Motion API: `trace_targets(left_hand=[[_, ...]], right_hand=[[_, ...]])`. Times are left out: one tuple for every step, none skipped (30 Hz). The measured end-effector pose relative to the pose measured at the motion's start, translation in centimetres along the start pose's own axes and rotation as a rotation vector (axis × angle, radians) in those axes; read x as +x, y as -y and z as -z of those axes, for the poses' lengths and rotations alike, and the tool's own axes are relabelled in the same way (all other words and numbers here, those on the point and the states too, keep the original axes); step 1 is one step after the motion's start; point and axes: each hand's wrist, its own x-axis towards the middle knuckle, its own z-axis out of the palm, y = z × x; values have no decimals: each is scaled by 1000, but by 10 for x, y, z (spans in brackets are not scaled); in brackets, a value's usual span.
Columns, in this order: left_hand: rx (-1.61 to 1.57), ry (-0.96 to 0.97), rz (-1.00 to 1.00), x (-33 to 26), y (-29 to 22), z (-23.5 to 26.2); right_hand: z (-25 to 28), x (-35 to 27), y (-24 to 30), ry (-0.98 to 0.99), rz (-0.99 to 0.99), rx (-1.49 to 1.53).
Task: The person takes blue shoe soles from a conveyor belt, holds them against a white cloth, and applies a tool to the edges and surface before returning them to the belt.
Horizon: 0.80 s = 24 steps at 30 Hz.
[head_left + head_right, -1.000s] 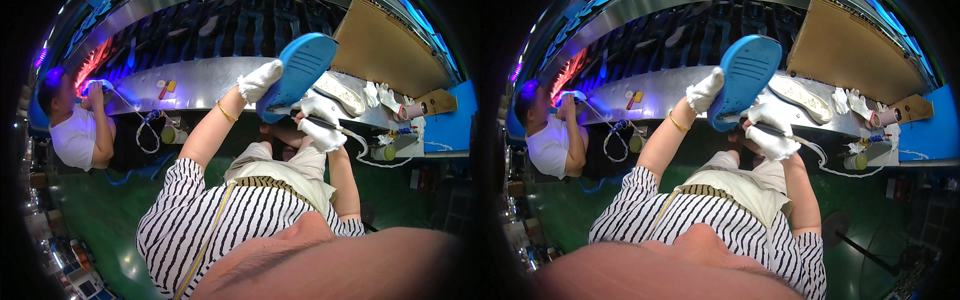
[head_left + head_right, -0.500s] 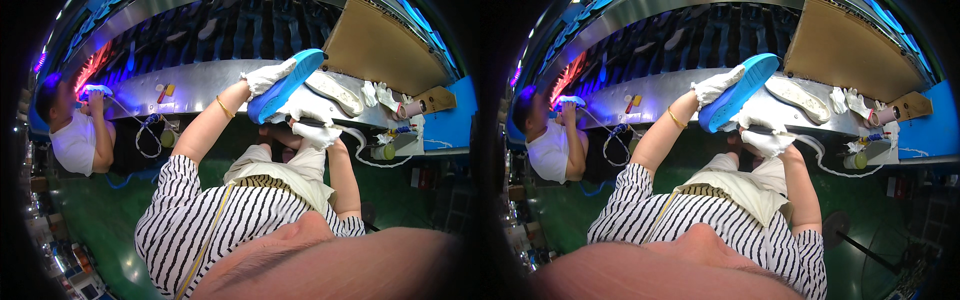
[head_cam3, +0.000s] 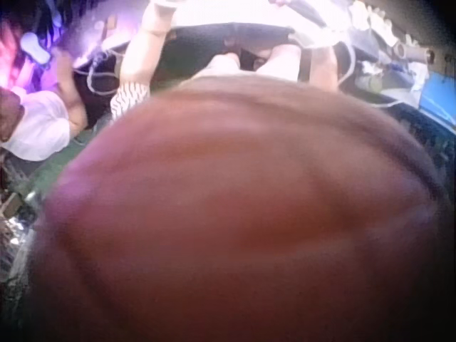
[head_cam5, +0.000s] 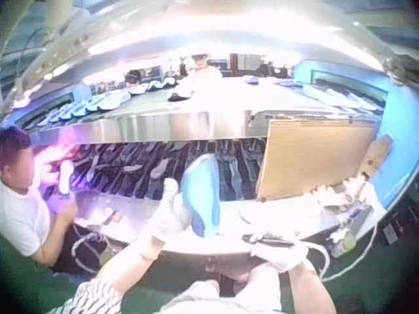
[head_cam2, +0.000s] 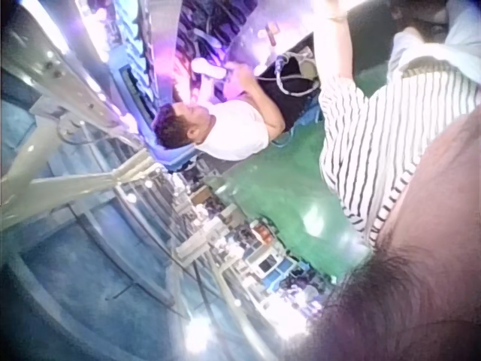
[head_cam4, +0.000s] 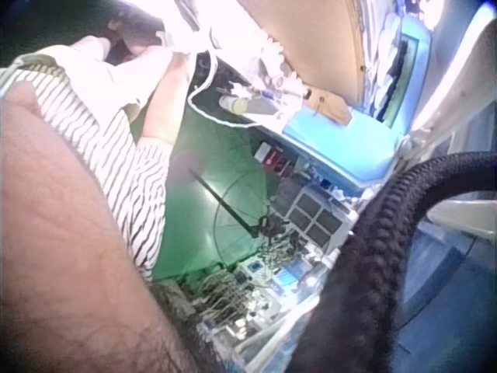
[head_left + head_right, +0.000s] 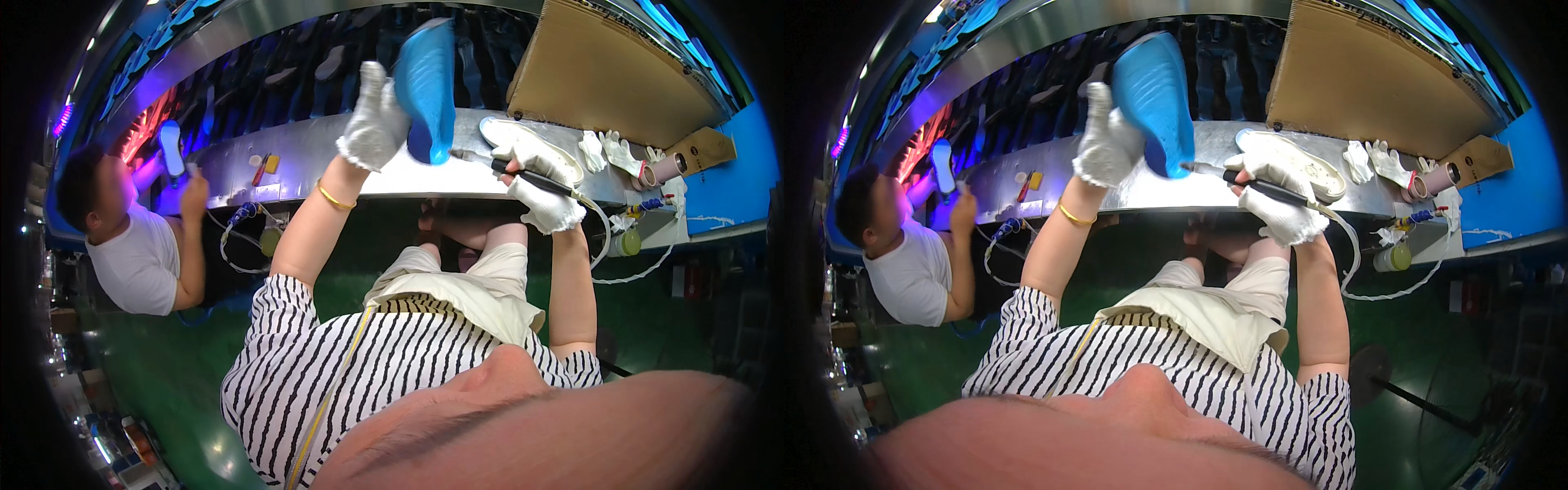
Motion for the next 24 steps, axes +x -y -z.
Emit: trace_targets(left_hand=[[-188, 9, -45, -1, -3, 1], [-212, 90, -29, 0, 0, 19], [-182, 30, 134, -1, 3, 36], [-343, 89, 291, -5, 13, 48], [-505, 150, 455, -8, 23, 54], [-503, 80, 472, -19, 40, 57], [-547, 76, 466, -30, 58, 57], [-655, 92, 439, -38, 73, 59], [-767, 107, 414, -46, 86, 57], [-743, 35, 389, -53, 97, 46], [-720, -34, 358, -58, 105, 37], [-698, 13, 363, -60, 115, 40], [-694, 74, 319, -58, 123, 28], [-670, 65, 309, -58, 127, 19], [-646, 55, 298, -58, 129, 10], [-565, 7, 233, -60, 126, -6], [-584, 34, 262, -59, 128, -3], [-603, 61, 291, -57, 133, 5], [-623, 85, 317, -56, 134, 12], [-553, 84, 321, -54, 134, 19], [-525, 54, 293, -56, 137, 22], [-492, 30, 270, -53, 131, 13], [-460, 4, 245, -53, 123, 4], [-365, -22, 245, -53, 115, -4]], right_hand=[[0, -1, -2, -74, 5, 20], [-2, -3, -5, -81, 15, 15], [-5, -7, -13, -88, 24, 10], [-6, -9, -15, -96, 32, 4], [-12, -13, -3, -104, -84, 95], [-15, -17, -9, -109, -82, 67], [-19, -23, -19, -116, -81, 45], [-27, -29, -20, -127, -224, 161], [-29, -33, -26, -136, -225, 140], [-28, -34, -32, -156, -219, 137], [-29, -32, -32, -172, -210, 130], [-30, -32, -29, -247, -202, 183], [-25, -31, -40, -291, -110, 63], [-26, -27, -36, -315, -109, 87], [-28, -23, -32, -338, -108, 111], [-31, -21, -33, -354, -97, 110], [-35, -21, -33, -341, -106, 75], [-38, -24, -30, -293, -127, 100], [-42, -28, -19, -241, -149, 126], [-44, -33, -17, -191, -142, 116], [-42, -35, -9, -105, -157, 84], [-40, -39, -9, -124, -178, 161], [-39, -42, -10, -139, -199, 240], [-35, -43, -23, -167, -163, 296]])
